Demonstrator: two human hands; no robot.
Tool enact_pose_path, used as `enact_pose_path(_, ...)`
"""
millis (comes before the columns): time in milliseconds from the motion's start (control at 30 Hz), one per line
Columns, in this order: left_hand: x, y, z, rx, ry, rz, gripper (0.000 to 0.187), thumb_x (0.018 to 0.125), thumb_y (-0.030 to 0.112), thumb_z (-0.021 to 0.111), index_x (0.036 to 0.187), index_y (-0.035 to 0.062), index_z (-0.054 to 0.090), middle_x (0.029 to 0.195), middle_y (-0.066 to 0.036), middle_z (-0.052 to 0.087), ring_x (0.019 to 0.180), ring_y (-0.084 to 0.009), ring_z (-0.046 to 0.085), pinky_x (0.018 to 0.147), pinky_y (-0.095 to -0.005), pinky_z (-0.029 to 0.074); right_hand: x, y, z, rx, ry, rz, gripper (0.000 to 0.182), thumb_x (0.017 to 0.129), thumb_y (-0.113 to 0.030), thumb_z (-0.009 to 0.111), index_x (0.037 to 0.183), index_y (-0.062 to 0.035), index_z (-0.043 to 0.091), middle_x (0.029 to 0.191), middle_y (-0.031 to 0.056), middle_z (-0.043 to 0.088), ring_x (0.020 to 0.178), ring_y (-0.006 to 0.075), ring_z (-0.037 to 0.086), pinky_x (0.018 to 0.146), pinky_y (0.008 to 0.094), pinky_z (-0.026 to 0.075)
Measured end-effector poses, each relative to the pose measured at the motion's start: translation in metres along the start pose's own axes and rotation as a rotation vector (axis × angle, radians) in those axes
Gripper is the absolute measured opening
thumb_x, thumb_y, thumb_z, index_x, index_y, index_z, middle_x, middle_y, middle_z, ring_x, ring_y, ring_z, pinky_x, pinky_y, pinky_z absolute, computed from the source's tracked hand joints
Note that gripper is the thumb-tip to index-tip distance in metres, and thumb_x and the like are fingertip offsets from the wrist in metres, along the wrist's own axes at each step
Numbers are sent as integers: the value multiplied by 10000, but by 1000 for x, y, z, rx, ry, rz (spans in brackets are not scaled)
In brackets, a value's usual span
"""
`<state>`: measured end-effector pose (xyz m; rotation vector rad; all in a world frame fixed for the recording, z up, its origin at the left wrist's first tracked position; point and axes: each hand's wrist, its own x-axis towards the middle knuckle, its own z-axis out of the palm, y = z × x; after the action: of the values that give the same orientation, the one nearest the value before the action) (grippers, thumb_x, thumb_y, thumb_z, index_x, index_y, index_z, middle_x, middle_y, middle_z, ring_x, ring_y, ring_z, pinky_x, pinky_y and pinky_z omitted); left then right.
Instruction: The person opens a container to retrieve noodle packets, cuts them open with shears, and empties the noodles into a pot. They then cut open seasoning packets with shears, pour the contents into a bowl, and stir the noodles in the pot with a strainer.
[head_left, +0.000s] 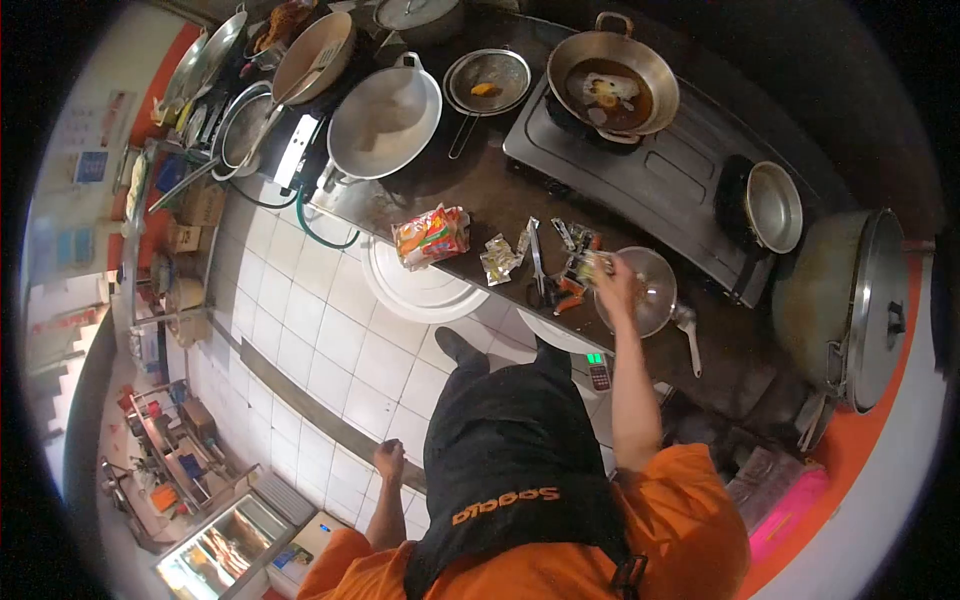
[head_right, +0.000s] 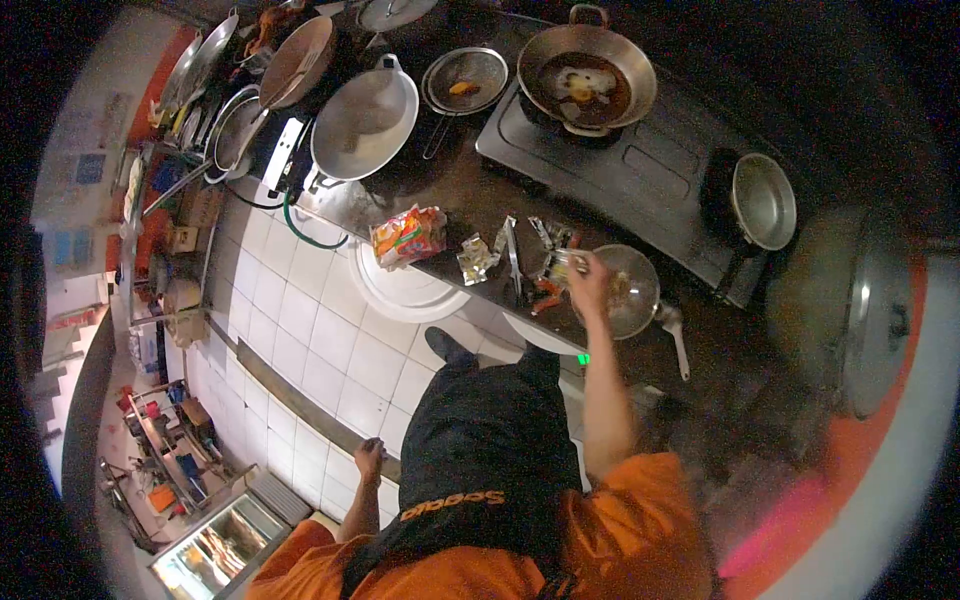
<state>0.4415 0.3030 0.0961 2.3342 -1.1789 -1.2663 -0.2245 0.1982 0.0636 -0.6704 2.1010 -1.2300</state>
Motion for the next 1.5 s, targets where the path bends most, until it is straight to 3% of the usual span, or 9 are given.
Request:
enact_pose_path(200, -8, 32, 11, 40, -127, 63, 269, 868, 171, 665, 1039, -36, 684, 839, -108, 704, 704, -168, 676, 578, -303, 565, 28, -33, 119, -168, -402, 4, 302, 868, -218, 705, 1094, -24, 659, 738, 88, 705, 724, 264, 691, 677, 386, 533)
enact_pose_path(267, -10, 46, 10, 7, -105, 91, 279, 875, 182, 669, 1062, -26, 680, 865, -103, 707, 728, -166, 678, 593, -304, 568, 41, -27, 112, -466, -53, -265, 316, 832, -125, 676, 1135, -42, 642, 960, 137, 723, 886, 314, 691, 765, 427, 531)
enact_pose_path(333, -15, 61, 1, 9, -78, 106, 283, 880, 189, 671, 1080, -12, 676, 896, -101, 709, 763, -168, 685, 608, -306, 573, 41, -56, 73, -798, -107, -260, 442, 829, -95, 641, 1265, -87, 568, 1258, 198, 579, 1191, 416, 532, 964, 508, 454)
enact_pose_path(600, -12, 36, -6, 3, -105, 72, 288, 892, 202, 676, 1108, 12, 665, 961, -101, 711, 829, -190, 698, 643, -319, 586, 71, -41, 48, -882, -399, 45, 281, 948, -113, 473, 1176, 29, 553, 1252, 251, 571, 1192, 429, 549, 993, 506, 479)
enact_pose_path(700, -10, 57, 2, 35, -143, 98, 284, 903, 192, 677, 1122, 12, 660, 973, -101, 708, 846, -190, 694, 658, -316, 585, 76, -29, 43, -1032, -439, -127, 250, 922, -73, 490, 1129, 34, 582, 1224, 254, 578, 1193, 424, 549, 984, 507, 484)
enact_pose_path(1000, 0, 123, 30, 112, -229, 270, 289, 915, 172, 666, 1150, 5, 653, 1023, -120, 708, 911, -214, 698, 709, -336, 583, 64, -15, 46, -1177, -503, -305, 942, 613, -287, 915, 1355, -13, 404, 1184, 232, 612, 1173, 382, 577, 974, 485, 488)
enact_pose_path(1233, -18, 202, 45, 216, -270, 390, 286, 905, 160, 660, 1141, -1, 665, 1101, -148, 712, 977, -269, 711, 829, -365, 559, 71, -49, 26, -1127, -477, -353, 367, 672, -311, 866, 898, -71, 703, 1005, 131, 690, 1044, 341, 628, 910, 471, 462)
enact_pose_path(1400, -45, 314, 86, -6, -509, 466, 446, 899, 134, 710, 1303, 21, 560, 1260, -122, 627, 1128, -212, 613, 902, -356, 547, 37, -156, -34, -659, -657, -258, 303, 722, -331, 845, 895, -120, 713, 908, 76, 704, 922, 243, 654, 847, 399, 461)
enact_pose_path(1500, -98, 420, 120, 27, -447, 952, 637, 855, 83, 751, 1413, 28, 449, 1418, -152, 510, 1247, -227, 540, 959, -380, 527, 4, -226, -49, -401, -900, -288, 311, 732, -290, 850, 892, -69, 700, 876, 57, 708, 833, 168, 658, 773, 333, 484)
